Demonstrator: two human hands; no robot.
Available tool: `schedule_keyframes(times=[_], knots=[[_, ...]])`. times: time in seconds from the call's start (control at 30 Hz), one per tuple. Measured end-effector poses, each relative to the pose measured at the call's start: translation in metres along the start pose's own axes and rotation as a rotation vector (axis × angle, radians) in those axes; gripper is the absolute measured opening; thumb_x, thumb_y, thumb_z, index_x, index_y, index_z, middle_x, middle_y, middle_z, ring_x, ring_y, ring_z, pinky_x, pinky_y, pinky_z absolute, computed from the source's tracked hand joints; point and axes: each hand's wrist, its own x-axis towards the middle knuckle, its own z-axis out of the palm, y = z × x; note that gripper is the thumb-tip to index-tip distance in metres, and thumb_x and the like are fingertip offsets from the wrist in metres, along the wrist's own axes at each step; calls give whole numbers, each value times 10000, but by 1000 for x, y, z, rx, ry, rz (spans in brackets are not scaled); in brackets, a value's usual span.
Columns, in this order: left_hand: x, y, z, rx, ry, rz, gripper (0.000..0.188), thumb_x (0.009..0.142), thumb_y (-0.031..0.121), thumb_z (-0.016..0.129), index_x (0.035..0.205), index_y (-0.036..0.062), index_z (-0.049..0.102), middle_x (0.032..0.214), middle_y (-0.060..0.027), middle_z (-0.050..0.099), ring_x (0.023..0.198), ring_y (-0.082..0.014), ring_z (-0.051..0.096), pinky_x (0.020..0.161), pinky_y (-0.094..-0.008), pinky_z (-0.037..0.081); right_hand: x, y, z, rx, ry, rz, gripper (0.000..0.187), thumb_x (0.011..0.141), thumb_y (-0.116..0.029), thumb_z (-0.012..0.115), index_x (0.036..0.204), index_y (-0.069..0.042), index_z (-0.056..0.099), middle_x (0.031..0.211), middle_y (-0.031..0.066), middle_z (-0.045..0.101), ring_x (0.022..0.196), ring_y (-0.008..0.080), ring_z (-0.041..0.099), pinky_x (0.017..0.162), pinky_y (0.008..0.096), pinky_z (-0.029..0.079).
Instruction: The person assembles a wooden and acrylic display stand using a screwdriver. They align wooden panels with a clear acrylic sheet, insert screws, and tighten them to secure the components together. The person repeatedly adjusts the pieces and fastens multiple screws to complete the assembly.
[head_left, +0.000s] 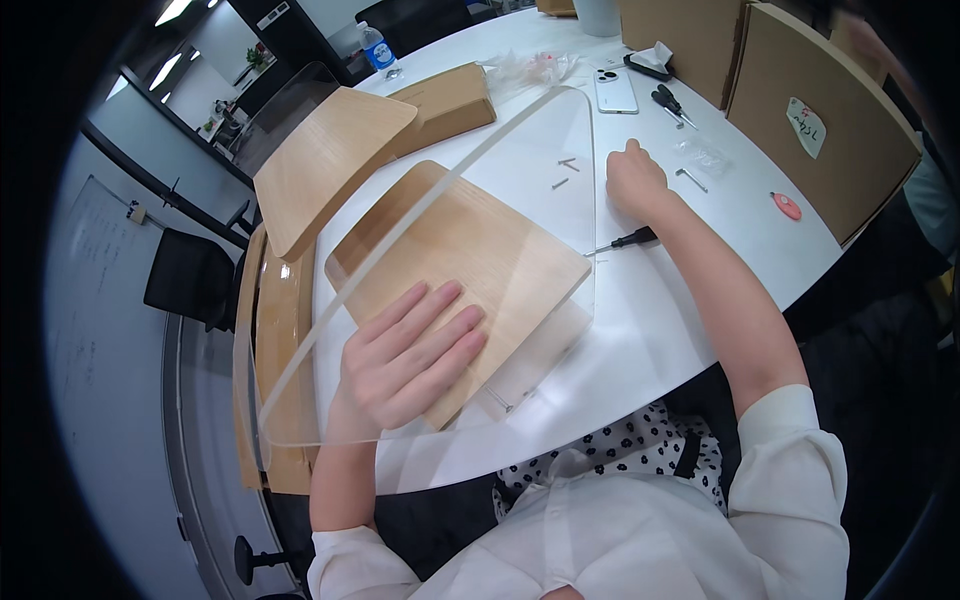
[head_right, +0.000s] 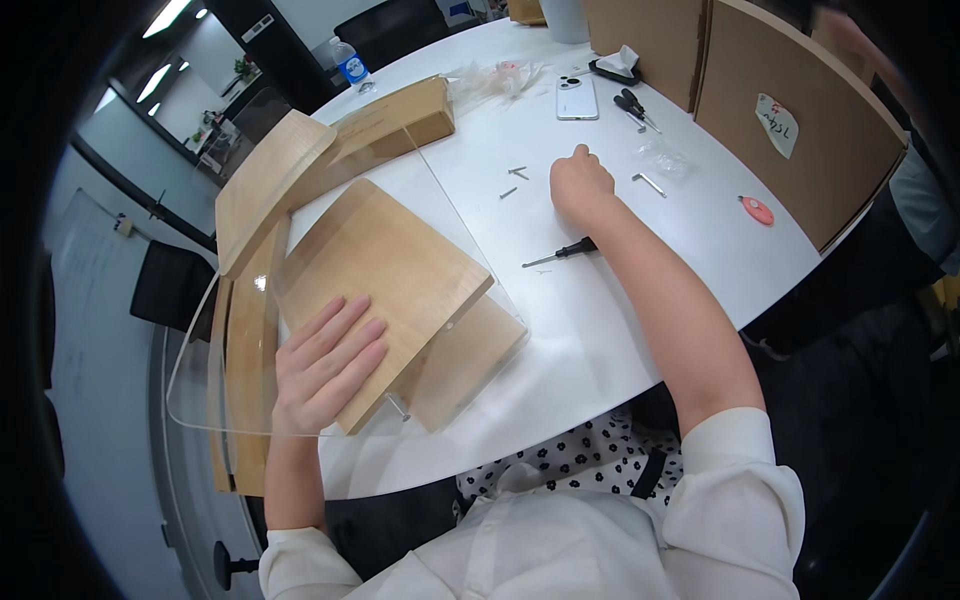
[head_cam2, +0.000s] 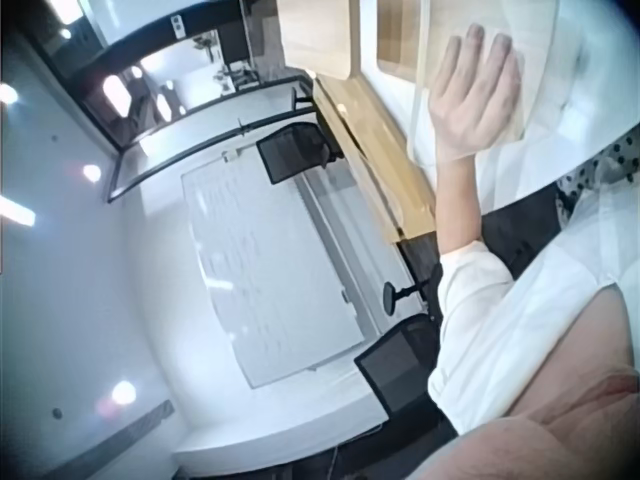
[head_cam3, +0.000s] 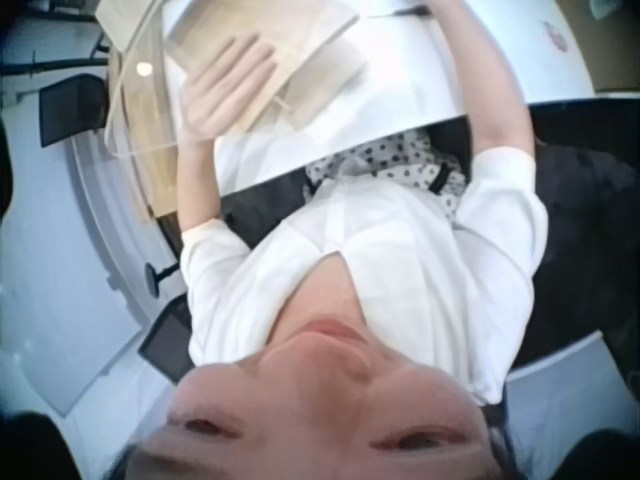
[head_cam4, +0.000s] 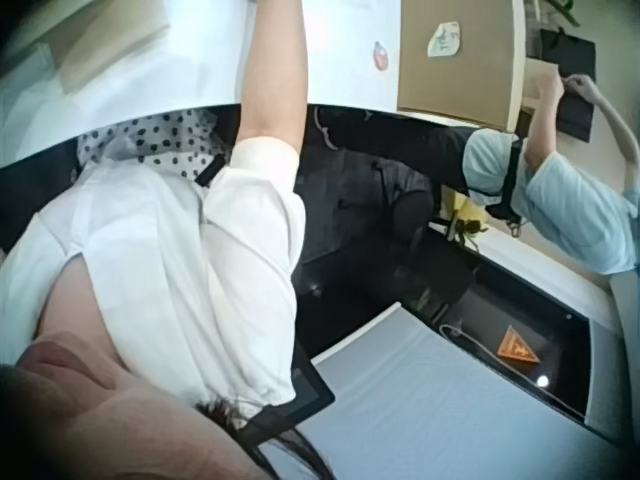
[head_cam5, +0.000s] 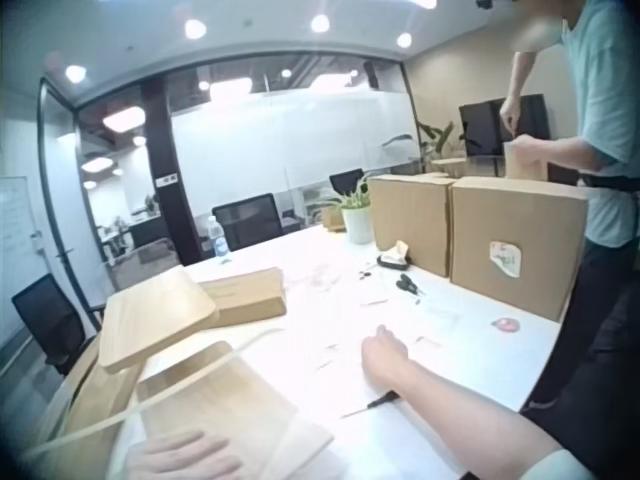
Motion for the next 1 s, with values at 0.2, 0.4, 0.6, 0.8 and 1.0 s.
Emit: schedule_keyframes(times=[0.2, 0.4, 0.6, 0.8, 1.0], knots=[[8, -1, 3, -2, -7, 18, 199, 800, 51, 720, 995, 21, 700, 1049, -138, 744, 1046, -365, 712, 925, -470, 581, -17, 8, -7, 259, 366, 9, 152, 945, -65, 584, 984, 37, 689, 1102, 210, 626, 928, 288, 690, 789, 360, 575], [-2, 2, 0, 8, -51, -6, 212, 809, 52, 724, 1019, 29, 705, 1070, -136, 742, 1070, -356, 704, 943, -459, 569, -144, -2, -78, 1207, 315, -34, 114, 962, -23, 607, 1041, 49, 646, 897, 109, 676, 710, 147, 697, 645, 243, 556], [2, 2, 8, -24, -25, -16, 216, 817, 51, 696, 1024, -10, 702, 1060, -170, 738, 1064, -383, 702, 936, -478, 572, -230, -33, -67, 1196, 562, -319, 138, 908, 117, 626, 1044, 95, 629, 946, 136, 694, 869, 231, 751, 722, 251, 618], [0, 3, 8, -14, -43, -42, 218, 824, 47, 671, 1024, -35, 702, 1048, -186, 737, 1065, -389, 702, 925, -494, 576, -238, -44, -47, 1082, 606, -381, 120, 831, 112, 723, 939, 64, 701, 815, 116, 709, 762, 172, 739, 645, 239, 590], [2, 2, 10, -10, -38, -42, 217, 824, 49, 671, 1022, -34, 703, 1046, -190, 739, 1070, -390, 701, 931, -501, 572, -235, -58, -48, 1123, 700, -377, 166, 798, 103, 742, 946, 31, 718, 842, 113, 739, 720, 176, 730, 618, 248, 583]])
